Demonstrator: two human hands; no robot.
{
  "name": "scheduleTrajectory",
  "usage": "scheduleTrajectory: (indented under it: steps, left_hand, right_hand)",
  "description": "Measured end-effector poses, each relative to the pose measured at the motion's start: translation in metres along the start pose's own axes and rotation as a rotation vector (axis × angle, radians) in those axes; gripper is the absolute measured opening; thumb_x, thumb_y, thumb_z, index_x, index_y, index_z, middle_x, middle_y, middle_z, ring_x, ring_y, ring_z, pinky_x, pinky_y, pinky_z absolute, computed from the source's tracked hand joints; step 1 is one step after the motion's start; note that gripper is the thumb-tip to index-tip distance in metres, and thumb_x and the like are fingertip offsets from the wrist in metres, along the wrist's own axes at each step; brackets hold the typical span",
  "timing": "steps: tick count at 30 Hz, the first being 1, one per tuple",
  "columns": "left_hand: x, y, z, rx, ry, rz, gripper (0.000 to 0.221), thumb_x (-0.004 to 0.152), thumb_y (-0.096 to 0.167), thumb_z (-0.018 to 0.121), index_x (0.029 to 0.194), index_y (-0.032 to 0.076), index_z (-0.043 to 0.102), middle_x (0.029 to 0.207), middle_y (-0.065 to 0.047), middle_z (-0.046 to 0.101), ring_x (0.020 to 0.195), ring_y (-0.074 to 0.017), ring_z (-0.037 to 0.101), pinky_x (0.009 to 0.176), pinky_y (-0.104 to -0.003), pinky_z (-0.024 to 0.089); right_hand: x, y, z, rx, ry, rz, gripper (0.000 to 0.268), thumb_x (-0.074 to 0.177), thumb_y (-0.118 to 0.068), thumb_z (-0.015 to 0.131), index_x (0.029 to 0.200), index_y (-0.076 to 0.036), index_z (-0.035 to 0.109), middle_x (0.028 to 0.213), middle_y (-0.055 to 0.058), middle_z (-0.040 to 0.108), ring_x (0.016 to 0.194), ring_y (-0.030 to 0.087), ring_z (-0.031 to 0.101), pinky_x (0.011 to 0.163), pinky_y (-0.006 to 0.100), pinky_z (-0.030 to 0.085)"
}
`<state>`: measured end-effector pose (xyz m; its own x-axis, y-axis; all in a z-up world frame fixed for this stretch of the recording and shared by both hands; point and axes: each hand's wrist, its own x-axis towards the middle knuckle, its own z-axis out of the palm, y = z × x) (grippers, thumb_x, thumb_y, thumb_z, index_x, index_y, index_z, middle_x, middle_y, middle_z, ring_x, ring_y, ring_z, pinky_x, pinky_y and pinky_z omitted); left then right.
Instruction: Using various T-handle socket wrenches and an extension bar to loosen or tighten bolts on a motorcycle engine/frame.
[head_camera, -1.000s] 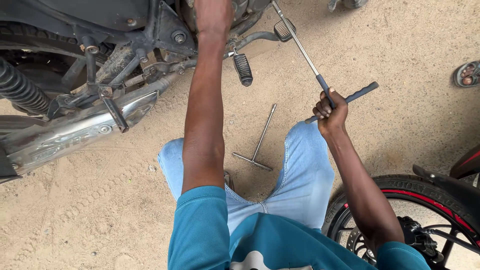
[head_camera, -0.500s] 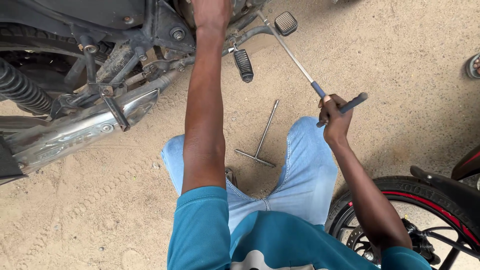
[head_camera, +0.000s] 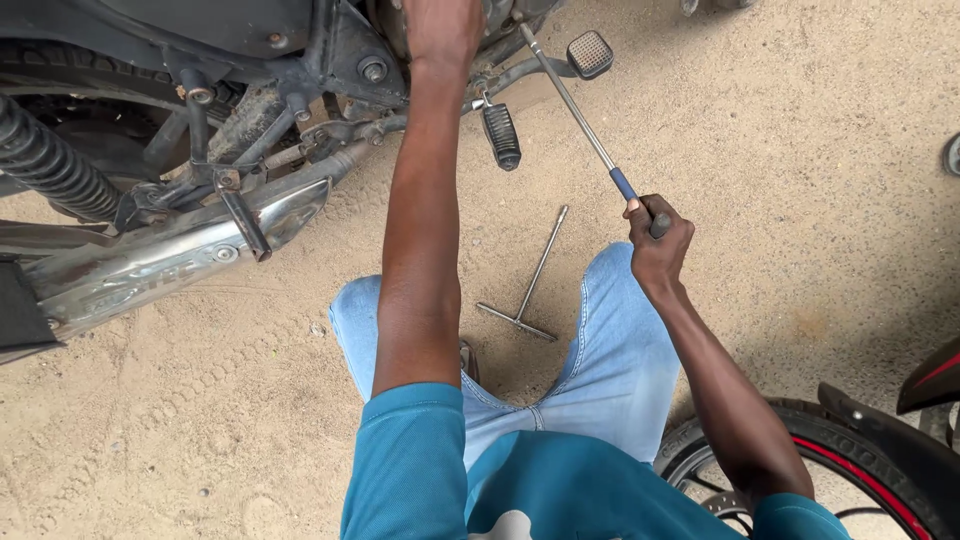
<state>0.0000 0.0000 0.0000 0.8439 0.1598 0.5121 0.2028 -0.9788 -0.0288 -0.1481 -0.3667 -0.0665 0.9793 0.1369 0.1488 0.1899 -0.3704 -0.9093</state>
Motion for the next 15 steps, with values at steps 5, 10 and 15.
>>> scheduleTrajectory:
  steps: [5, 10, 15]
  left_hand:
    - [0.011, -0.004, 0.018, 0.024, 0.047, 0.026, 0.004, 0.078, 0.008, 0.077, 0.075, 0.006, 0.076, 0.061, -0.014, 0.071, 0.053, -0.026, 0.071, 0.052, -0.037, 0.06]
    - [0.009, -0.008, 0.023, -0.02, 0.08, 0.039, 0.01, 0.079, 0.01, 0.078, 0.07, 0.006, 0.075, 0.057, -0.012, 0.069, 0.051, -0.025, 0.07, 0.051, -0.037, 0.059]
    - [0.008, -0.007, 0.025, 0.013, 0.087, 0.048, 0.012, 0.079, 0.011, 0.078, 0.069, 0.006, 0.075, 0.054, -0.012, 0.068, 0.048, -0.0237, 0.069, 0.048, -0.037, 0.058]
  right_hand:
    - [0.003, 0.004, 0.002, -0.009, 0.009, -0.003, 0.036, 0.109, -0.03, 0.064, 0.086, -0.003, 0.071, 0.056, 0.001, 0.05, 0.051, 0.009, 0.046, 0.047, 0.031, 0.031]
    - [0.003, 0.01, 0.004, -0.037, 0.022, -0.051, 0.036, 0.109, -0.031, 0.064, 0.087, -0.003, 0.071, 0.055, 0.001, 0.052, 0.049, 0.008, 0.048, 0.046, 0.03, 0.032]
    - [0.001, 0.013, 0.004, -0.074, 0.019, -0.103, 0.034, 0.109, -0.03, 0.064, 0.089, -0.003, 0.071, 0.056, 0.001, 0.052, 0.048, 0.009, 0.047, 0.045, 0.031, 0.03]
